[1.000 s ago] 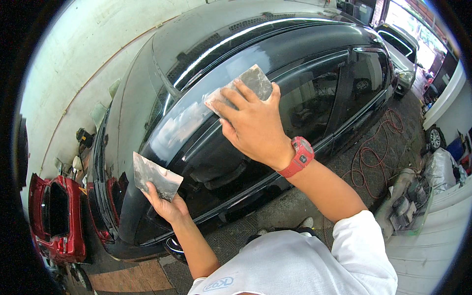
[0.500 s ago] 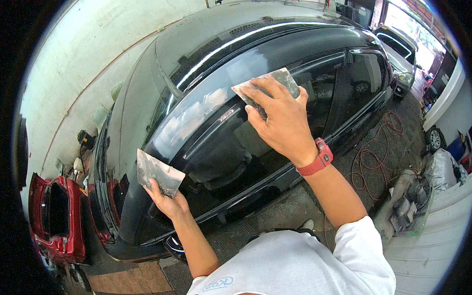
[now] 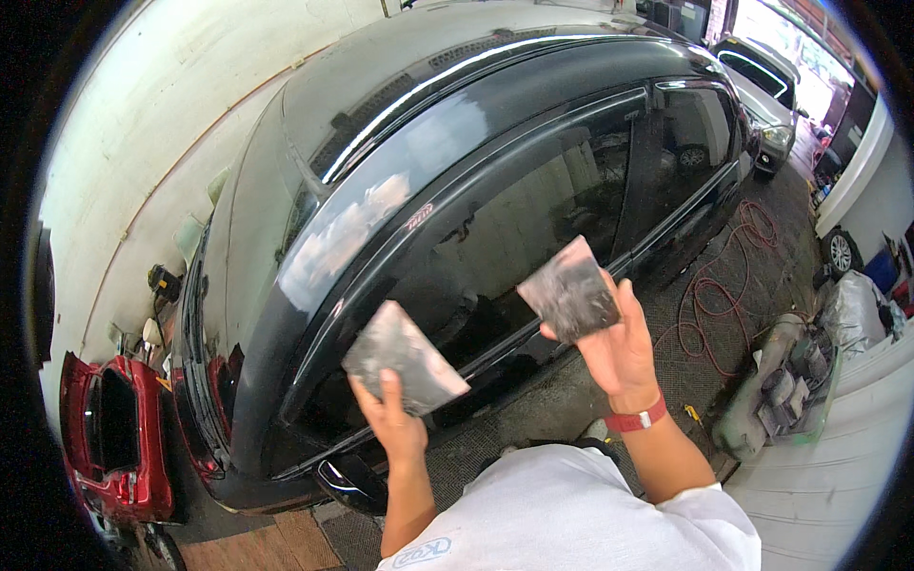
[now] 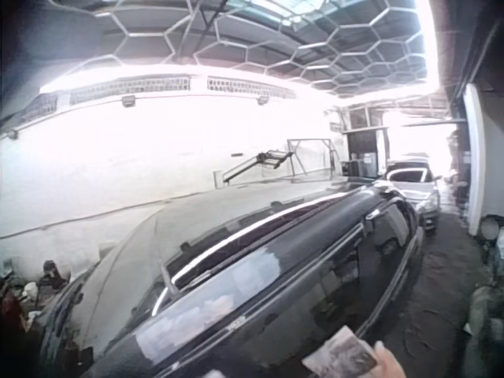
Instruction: The person prepares a piece of sandpaper by hand and then sands the upper window trim and door frame of a black car in a detailing shop.
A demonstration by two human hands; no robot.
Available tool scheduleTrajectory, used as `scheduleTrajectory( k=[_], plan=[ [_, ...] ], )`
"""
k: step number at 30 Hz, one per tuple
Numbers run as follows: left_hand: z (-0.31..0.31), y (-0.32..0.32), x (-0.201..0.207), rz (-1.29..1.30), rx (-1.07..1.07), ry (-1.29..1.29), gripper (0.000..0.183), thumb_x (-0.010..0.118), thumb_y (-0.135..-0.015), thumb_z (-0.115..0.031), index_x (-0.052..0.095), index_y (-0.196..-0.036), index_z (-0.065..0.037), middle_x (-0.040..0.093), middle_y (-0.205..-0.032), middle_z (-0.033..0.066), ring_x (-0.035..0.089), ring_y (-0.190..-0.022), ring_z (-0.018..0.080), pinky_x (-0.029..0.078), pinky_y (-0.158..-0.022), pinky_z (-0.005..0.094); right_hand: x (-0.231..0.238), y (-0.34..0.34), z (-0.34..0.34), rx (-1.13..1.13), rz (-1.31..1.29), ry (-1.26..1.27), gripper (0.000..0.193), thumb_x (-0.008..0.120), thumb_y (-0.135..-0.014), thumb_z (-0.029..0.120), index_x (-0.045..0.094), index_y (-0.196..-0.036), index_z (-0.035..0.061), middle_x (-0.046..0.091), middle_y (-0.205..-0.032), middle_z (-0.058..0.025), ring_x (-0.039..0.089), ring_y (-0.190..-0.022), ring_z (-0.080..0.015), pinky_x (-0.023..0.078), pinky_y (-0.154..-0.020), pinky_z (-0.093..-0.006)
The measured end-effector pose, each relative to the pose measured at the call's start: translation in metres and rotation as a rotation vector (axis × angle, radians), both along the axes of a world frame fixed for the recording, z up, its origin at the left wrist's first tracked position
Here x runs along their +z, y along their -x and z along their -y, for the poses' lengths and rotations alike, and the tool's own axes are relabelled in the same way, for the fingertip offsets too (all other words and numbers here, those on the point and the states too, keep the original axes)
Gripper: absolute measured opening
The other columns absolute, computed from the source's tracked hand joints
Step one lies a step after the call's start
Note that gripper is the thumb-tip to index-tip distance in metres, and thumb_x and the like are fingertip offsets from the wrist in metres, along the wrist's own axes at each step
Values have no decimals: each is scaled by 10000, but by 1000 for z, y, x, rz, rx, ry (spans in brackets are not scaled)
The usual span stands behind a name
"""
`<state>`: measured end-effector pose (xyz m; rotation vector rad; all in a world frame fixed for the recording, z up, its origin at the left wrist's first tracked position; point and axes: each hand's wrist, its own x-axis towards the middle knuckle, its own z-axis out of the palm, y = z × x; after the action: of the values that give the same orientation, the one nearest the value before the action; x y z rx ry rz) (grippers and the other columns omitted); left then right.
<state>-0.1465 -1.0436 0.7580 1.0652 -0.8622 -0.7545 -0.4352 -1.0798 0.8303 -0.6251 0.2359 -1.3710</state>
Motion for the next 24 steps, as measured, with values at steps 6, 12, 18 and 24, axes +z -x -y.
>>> scheduleTrajectory(
  k=[6,12,18,24],
  plan=[
    [-14,72,3,235,-368,-225,380,612,-1102,-271,558,-1361,2,691,-1216,123,622,-1114,186,487,-1016,343,-8,14,-38,-396,-1830,633,685,642,-783,-67,678,-1411,205,591,-1491,-89,448,-1488,-391,330,-1206,-563],
    [-4,128,-16,268,-142,-168,403,600,-1114,-324,554,-1351,-1,692,-1252,161,643,-1130,220,495,-1005,365,-45,58,-63,-257,-1973,952,648,668,-773,-13,726,-1328,316,593,-1449,-50,428,-1474,-374,266,-1154,-712],
    [16,229,-36,-136,-187,-179,433,632,-1103,-251,514,-1454,-26,633,-1343,91,576,-1209,176,447,-1071,327,-22,149,-86,-194,-1575,956,556,681,-873,32,711,-1355,306,502,-1543,-168,389,-1508,-501,326,-1151,-769],
    [10,354,-19,-332,-425,-315,465,667,-1045,-173,517,-1471,-60,664,-1355,99,688,-1184,246,572,-1018,416,-85,278,-78,-325,-1928,591,612,645,-952,71,457,-1533,104,438,-1501,-325,493,-1372,-609,553,-1040,-587]
  ],
)
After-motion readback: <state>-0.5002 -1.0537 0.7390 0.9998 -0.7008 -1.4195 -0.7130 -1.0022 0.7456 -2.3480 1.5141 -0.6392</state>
